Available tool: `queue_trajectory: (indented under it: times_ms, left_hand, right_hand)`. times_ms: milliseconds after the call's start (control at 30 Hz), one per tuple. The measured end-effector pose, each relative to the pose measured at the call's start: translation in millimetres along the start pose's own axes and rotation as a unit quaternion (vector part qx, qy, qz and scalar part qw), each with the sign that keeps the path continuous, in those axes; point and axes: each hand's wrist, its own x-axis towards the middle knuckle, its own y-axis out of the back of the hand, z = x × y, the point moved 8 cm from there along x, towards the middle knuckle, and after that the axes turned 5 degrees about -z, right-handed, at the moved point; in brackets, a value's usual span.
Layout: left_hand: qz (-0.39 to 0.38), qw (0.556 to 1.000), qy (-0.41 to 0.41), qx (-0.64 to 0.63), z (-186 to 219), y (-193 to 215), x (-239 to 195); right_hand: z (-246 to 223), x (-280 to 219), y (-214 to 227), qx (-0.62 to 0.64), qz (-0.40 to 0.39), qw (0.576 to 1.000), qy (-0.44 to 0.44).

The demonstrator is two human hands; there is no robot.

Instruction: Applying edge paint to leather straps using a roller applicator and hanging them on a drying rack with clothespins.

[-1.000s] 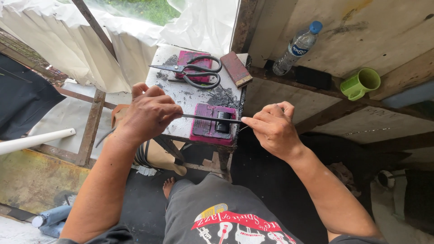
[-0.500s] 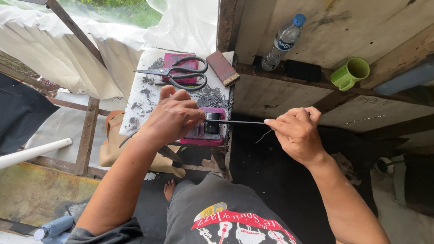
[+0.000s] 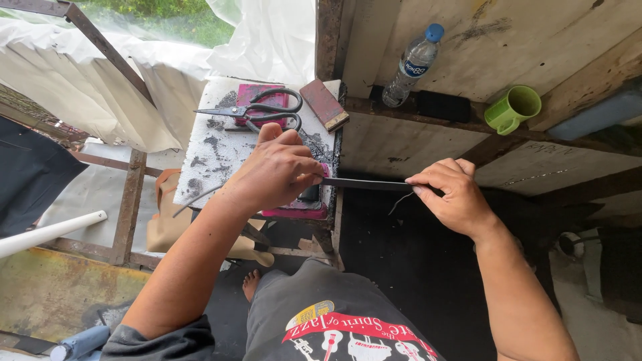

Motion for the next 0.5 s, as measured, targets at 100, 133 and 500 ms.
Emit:
queue_trajectory:
  times_ms: [100,133,500]
  left_hand:
    - [0.002,1.000,-0.004,-0.007,5,3,6]
    - [0.002,1.000,-0.004,-0.007,4,1,8]
    - [0.011,0.999,-0.018,-0.029,12,0,22]
  right_hand:
    - [23,-1,-8,0.069,-0.021,0.997,-0.033]
    - [28,1,-9,0.069,-0.021,0.997,-0.032]
    - [-8,43,-31,0.289,-0.077,0.954,0.007]
